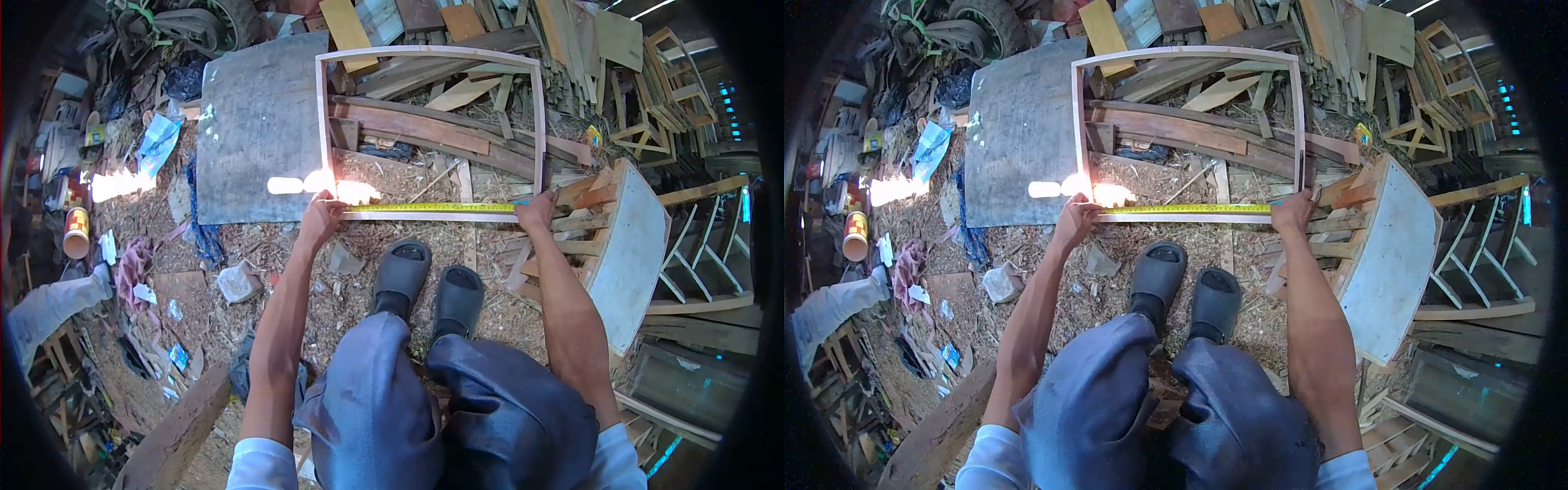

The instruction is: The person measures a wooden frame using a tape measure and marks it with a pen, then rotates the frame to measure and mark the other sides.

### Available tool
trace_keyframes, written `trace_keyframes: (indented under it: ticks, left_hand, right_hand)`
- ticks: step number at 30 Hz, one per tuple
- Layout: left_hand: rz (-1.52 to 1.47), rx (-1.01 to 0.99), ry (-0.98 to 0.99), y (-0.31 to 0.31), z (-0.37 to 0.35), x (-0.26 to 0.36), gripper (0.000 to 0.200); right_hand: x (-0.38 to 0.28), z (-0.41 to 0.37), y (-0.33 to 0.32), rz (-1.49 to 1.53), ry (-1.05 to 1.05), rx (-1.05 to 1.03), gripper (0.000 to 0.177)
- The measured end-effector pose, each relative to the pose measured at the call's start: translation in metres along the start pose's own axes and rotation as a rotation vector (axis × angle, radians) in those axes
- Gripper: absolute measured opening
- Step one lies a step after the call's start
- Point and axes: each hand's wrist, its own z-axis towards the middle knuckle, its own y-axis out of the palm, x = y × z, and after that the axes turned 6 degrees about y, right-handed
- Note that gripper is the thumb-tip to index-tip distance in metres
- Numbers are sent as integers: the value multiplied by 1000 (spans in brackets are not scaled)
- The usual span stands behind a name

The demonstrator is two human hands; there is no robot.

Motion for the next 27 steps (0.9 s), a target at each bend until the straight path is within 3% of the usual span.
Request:
trace_keyframes:
  ticks: [5,8,16,21,27]
  left_hand:
    - [252,-24,5,-1,-2,-15,15]
    - [235,-111,-92,-8,2,-5,14]
    - [242,-66,54,-13,-2,-7,15]
    - [227,-190,107,-24,2,-9,16]
    - [309,-246,26,-26,5,0,16]
  right_hand:
    - [1,-4,7,-15,-30,-2,66]
    - [2,-3,-1,6,9,-29,67]
    - [-8,-10,-11,-17,44,-26,61]
    - [-9,-7,-15,-4,77,-93,62]
    - [-16,21,-19,-154,64,-86,71]
